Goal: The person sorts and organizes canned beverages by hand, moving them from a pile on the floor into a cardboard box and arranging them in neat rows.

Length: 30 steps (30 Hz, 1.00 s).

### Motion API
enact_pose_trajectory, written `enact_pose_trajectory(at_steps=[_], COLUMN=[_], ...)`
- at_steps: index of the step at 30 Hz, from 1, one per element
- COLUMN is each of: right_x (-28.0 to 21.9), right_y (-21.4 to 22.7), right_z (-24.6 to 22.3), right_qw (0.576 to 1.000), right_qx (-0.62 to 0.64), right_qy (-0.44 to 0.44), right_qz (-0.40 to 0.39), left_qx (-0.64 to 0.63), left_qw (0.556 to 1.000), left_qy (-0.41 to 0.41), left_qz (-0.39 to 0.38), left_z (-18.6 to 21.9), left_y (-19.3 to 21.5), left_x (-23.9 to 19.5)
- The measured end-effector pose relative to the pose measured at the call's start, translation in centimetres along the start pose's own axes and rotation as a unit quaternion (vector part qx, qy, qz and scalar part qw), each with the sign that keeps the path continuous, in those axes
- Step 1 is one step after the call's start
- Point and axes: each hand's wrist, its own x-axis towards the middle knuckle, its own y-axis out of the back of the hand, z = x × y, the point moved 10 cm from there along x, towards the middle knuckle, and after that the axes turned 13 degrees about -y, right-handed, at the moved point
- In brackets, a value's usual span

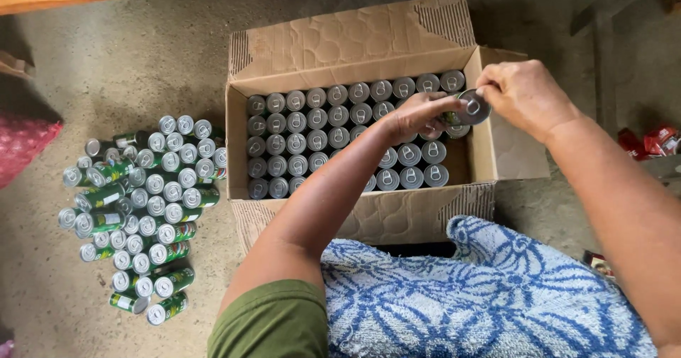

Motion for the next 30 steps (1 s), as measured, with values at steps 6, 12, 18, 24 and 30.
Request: enact_pose_trajectory(at_steps=[6, 12, 18, 24, 30], right_x=[0.2, -0.5, -1.4, -1.2, -0.8], right_y=[-3.3, -8.8, -12.2, -14.4, -16.7], right_z=[2.7, 7.1, 9.1, 11.6, 9.7], right_qw=[0.996, 0.979, 0.956, 0.941, 0.906], right_qx=[-0.081, -0.169, -0.189, -0.223, -0.405], right_qy=[-0.008, -0.115, -0.213, -0.208, 0.009], right_qz=[0.034, -0.011, -0.065, -0.145, -0.119], left_qx=[0.066, 0.302, 0.434, 0.454, 0.512], left_qw=[0.992, 0.932, 0.869, 0.862, 0.837], left_qy=[0.027, -0.058, -0.087, -0.032, -0.026], left_qz=[0.106, 0.192, 0.220, 0.222, 0.192], left_z=[0.4, -2.8, -4.7, -6.4, -9.2], left_y=[1.1, 3.8, 2.3, 0.8, 0.0], left_x=[-0.6, 0.7, 0.5, 1.5, 3.2])
